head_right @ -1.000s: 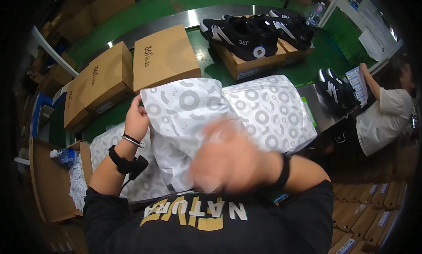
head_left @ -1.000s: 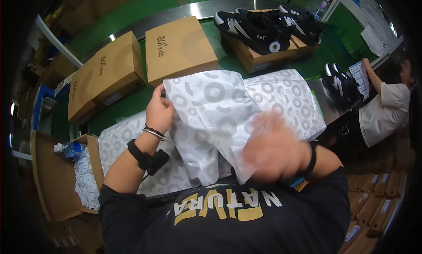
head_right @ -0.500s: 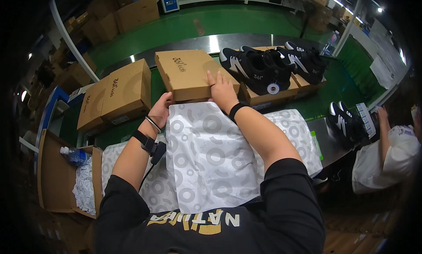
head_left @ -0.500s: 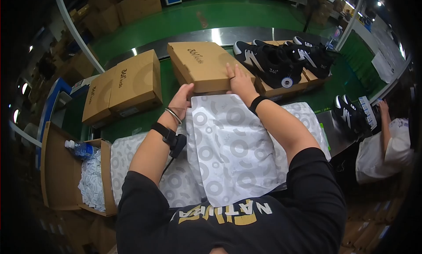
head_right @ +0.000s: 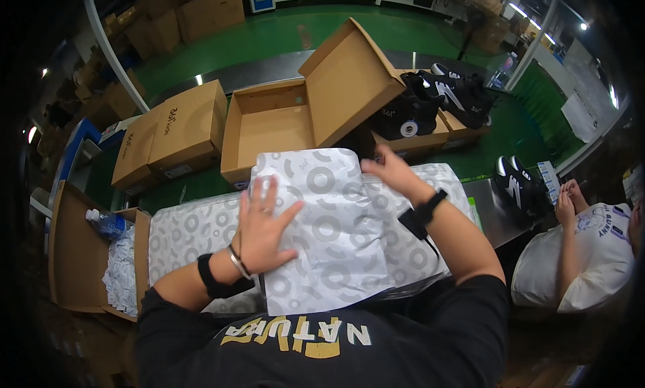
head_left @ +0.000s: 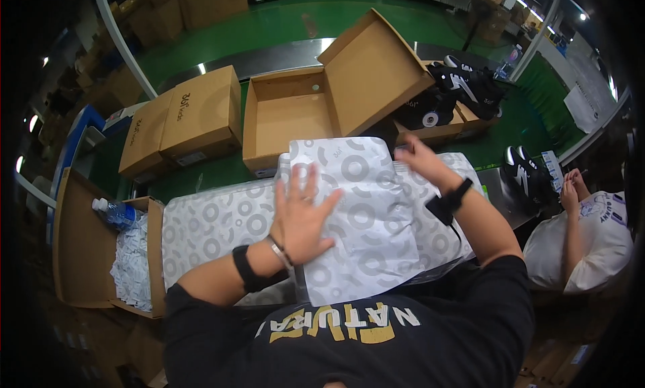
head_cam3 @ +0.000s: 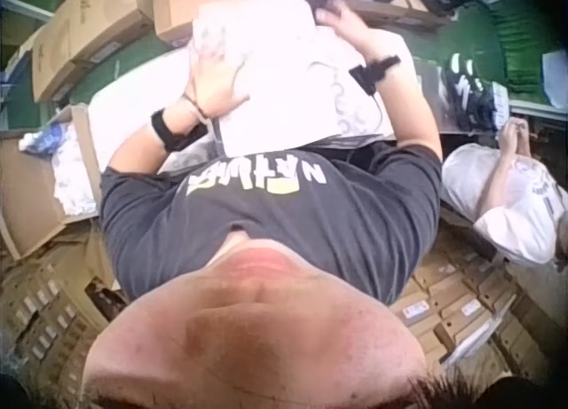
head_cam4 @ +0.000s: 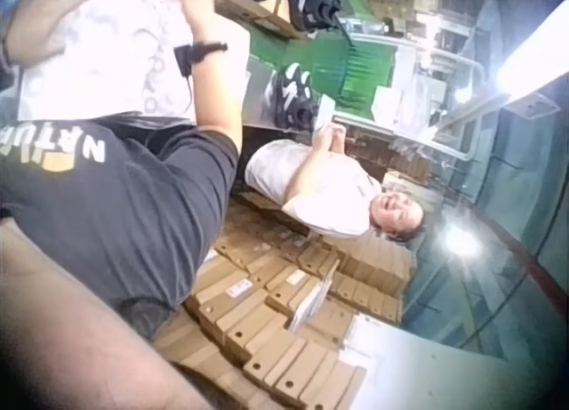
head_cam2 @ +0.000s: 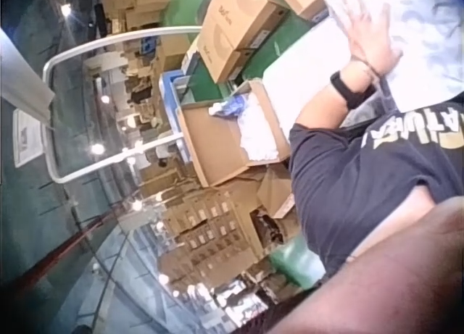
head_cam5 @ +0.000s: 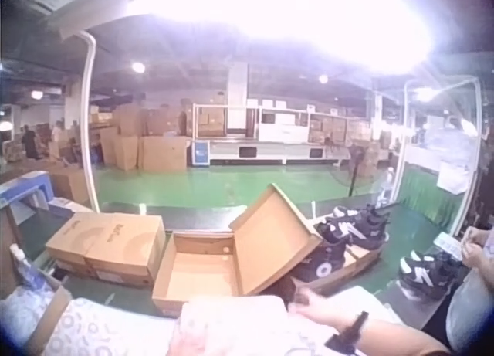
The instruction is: Packing manufactured shoes into individual shoe boxes and placing them on a conveyor or stack.
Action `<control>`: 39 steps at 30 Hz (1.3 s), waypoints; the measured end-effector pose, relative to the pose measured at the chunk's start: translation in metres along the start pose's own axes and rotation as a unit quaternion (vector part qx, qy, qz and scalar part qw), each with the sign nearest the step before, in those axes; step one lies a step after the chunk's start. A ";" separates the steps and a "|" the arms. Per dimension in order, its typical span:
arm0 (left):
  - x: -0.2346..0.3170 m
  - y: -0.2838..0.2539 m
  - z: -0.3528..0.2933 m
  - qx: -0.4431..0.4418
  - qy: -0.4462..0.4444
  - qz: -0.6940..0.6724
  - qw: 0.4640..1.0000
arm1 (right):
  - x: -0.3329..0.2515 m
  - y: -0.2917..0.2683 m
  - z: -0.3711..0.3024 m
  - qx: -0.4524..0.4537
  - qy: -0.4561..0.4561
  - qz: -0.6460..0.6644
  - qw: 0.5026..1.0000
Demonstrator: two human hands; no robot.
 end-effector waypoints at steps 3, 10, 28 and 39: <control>-0.041 0.044 -0.064 -0.084 -0.196 -0.165 0.963 | 0.056 0.036 -0.083 -0.261 0.209 0.007 0.943; -0.060 0.061 -0.115 0.113 -0.341 -0.691 0.627 | -0.005 0.101 -0.140 -0.221 0.124 0.186 0.949; -0.361 0.001 0.050 0.114 -0.339 -0.647 0.673 | -0.149 0.173 0.120 0.170 0.024 0.233 0.957; -0.337 0.132 0.099 0.095 -0.386 -0.602 0.693 | -0.123 0.135 0.166 0.243 -0.059 -0.214 0.944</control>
Point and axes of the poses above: each hand's wrist, its own z-axis towards the middle knuckle, its own y-axis out of the palm, x = y × z, the point moved 8 cm from there along z, towards the middle knuckle, and after that the axes turned 10 degrees about x, right-handed, at the moved point
